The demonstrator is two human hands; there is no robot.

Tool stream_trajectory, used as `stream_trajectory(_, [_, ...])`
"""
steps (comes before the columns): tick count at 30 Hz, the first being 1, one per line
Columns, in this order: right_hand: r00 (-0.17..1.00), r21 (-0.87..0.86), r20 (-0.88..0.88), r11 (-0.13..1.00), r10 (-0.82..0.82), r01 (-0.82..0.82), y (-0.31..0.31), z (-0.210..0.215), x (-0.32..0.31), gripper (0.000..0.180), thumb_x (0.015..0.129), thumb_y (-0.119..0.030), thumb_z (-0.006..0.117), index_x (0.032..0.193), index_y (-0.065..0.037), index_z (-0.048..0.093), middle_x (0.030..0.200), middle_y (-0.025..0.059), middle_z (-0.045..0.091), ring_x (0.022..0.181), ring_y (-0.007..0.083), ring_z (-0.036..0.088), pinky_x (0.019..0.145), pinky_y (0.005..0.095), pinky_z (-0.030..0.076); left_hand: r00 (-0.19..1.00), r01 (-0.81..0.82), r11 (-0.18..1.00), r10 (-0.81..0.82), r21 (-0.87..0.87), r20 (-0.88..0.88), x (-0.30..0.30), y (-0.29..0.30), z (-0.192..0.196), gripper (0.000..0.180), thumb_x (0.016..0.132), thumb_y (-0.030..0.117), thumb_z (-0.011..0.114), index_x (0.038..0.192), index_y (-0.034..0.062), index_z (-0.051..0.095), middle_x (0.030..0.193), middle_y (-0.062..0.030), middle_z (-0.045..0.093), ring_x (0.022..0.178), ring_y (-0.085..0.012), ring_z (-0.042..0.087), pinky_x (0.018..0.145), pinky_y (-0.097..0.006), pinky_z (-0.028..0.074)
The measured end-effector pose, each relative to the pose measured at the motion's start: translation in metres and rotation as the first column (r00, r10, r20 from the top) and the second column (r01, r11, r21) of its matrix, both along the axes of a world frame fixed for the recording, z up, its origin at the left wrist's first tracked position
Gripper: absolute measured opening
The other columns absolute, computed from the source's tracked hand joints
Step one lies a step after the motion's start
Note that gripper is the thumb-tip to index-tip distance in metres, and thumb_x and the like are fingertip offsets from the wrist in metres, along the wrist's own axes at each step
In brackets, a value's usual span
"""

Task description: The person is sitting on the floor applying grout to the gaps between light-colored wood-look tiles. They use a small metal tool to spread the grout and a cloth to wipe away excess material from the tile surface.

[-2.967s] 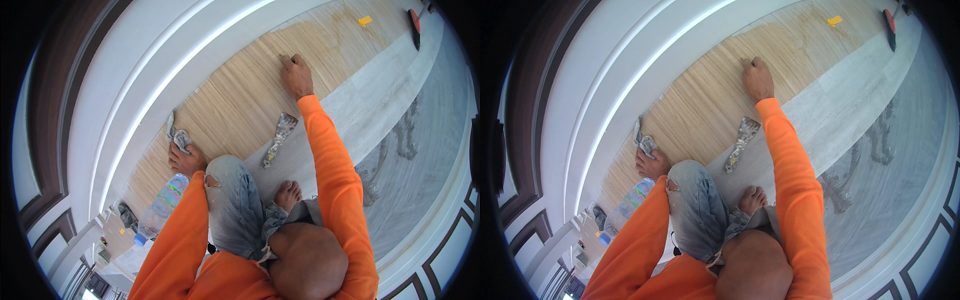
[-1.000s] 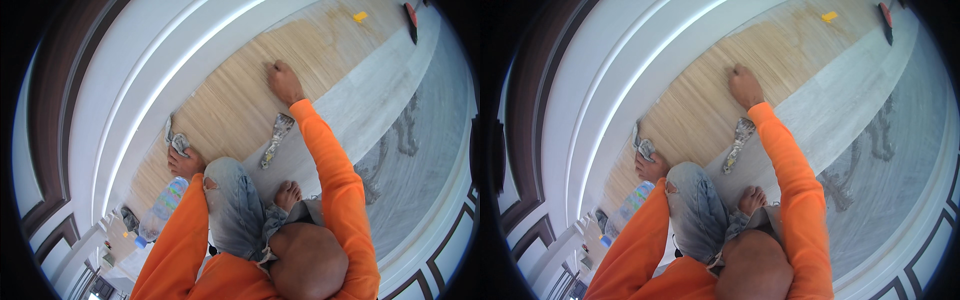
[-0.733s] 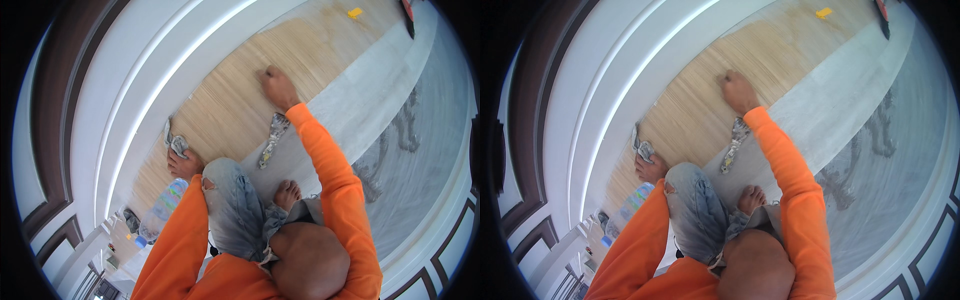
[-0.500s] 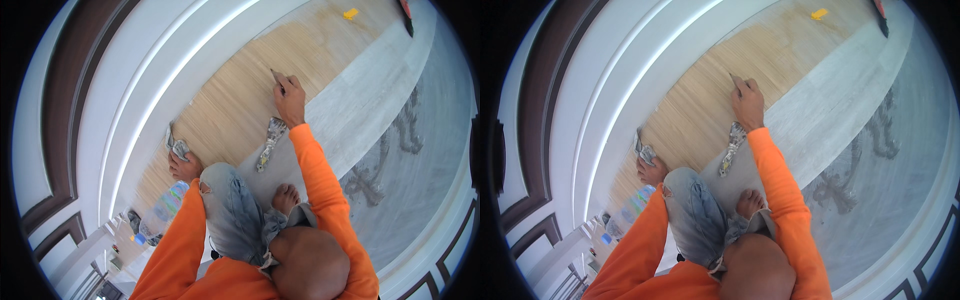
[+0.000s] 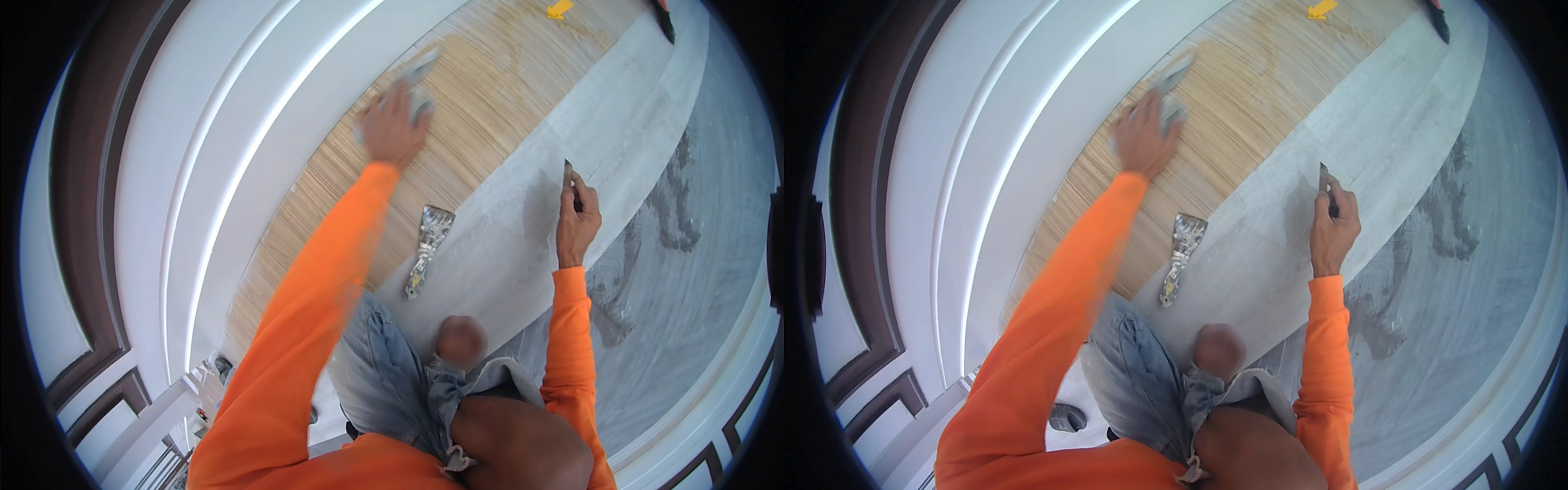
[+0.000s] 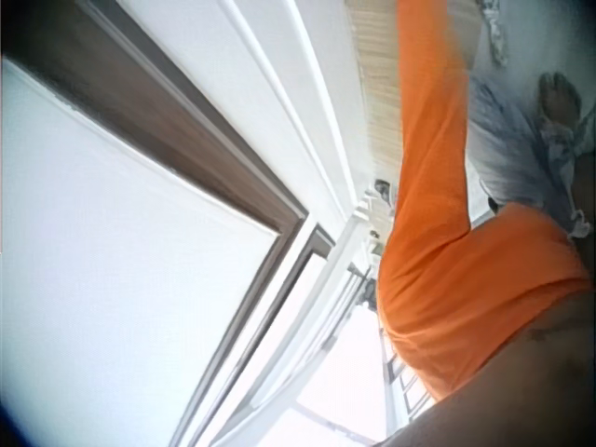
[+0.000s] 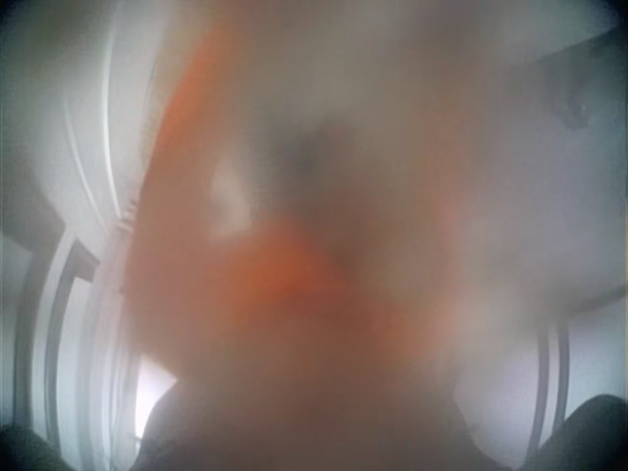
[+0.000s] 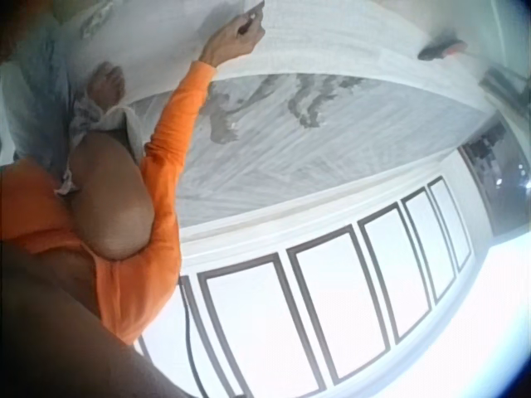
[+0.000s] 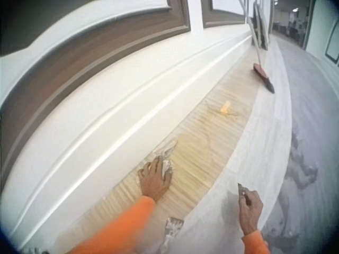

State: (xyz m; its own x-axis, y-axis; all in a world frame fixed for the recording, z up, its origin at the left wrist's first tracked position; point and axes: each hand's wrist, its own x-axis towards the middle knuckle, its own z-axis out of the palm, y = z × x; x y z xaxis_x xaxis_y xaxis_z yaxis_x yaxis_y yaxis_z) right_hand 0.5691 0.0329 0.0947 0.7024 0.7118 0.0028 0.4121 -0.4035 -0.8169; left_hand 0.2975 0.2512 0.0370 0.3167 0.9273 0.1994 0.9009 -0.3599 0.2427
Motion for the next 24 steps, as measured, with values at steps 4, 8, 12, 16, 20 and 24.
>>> stream_trajectory(4, [0.997,0.09,0.076,0.996,-0.007,0.0,-0.012,0.0,0.017,0.029,0.101,-0.01,0.068,0.128,-0.008,0.078,0.088,-0.0029,0.058,0.075,0.0079,0.047,0.068,0.025,0.041,0.968,0.243,0.97,-0.243,0.006,0.065,0.117,0.025,0.001,0.072,0.103,0.058,0.054,0.159,0.0128,0.048,0.164,-0.0048,0.049,0.147,-0.0393,0.045,0.121,-0.06,0.029])
stream_trajectory(8, [0.99,0.162,0.123,0.985,-0.075,0.054,-0.014,0.005,0.043,0.024,0.103,-0.012,0.069,0.125,-0.01,0.08,0.084,-0.0065,0.056,0.07,0.004,0.044,0.063,0.0231,0.038,0.841,0.519,0.854,-0.517,0.031,0.159,0.149,-0.008,-0.009,0.065,0.103,0.056,0.055,0.158,0.02,0.051,0.164,0.0004,0.049,0.148,-0.0364,0.044,0.121,-0.059,0.029])
stream_trajectory(12, [0.99,0.158,0.094,0.983,-0.107,0.091,-0.009,0.025,0.031,0.024,0.103,-0.012,0.069,0.124,-0.01,0.08,0.081,-0.0067,0.052,0.069,0.0039,0.041,0.062,0.0236,0.037,0.881,0.469,0.883,-0.465,-0.03,0.083,0.12,0.02,-0.003,0.061,0.104,0.052,0.057,0.158,0.0247,0.05,0.164,0.0009,0.049,0.147,-0.0357,0.044,0.121,-0.058,0.028])
stream_trajectory(16, [0.993,0.184,0.08,0.981,-0.083,0.067,-0.013,0.024,0.023,0.026,0.101,-0.009,0.069,0.124,-0.009,0.08,0.081,-0.0065,0.05,0.068,0.0048,0.04,0.062,0.0242,0.036,0.972,0.225,0.973,-0.222,0.04,-0.072,0.012,0.055,0.0,0.059,0.105,0.044,0.058,0.159,0.0228,0.048,0.165,-0.0011,0.048,0.141,-0.0396,0.044,0.119,-0.059,0.028])
stream_trajectory(20, [0.989,0.195,0.011,0.971,-0.147,0.142,-0.025,0.025,0.031,0.025,0.1,-0.008,0.068,0.123,-0.006,0.08,0.081,-0.0059,0.051,0.069,0.0053,0.042,0.063,0.0242,0.037,0.979,0.176,0.984,-0.179,-0.033,-0.094,-0.101,-0.015,-0.004,0.064,0.105,0.038,0.059,0.164,0.0205,0.043,0.168,-0.0044,0.044,0.141,-0.0394,0.043,0.121,-0.057,0.027])
stream_trajectory(24, [0.983,0.237,-0.065,0.954,-0.171,0.181,-0.034,0.027,0.04,0.027,0.1,-0.009,0.069,0.124,-0.003,0.078,0.085,-0.0048,0.056,0.071,0.0044,0.046,0.064,0.0236,0.04,0.983,-0.077,0.987,0.051,-0.142,-0.176,-0.194,-0.086,0.004,0.067,0.108,0.038,0.053,0.169,0.0203,0.033,0.172,-0.0042,0.037,0.147,-0.039,0.035,0.124,-0.054,0.017])
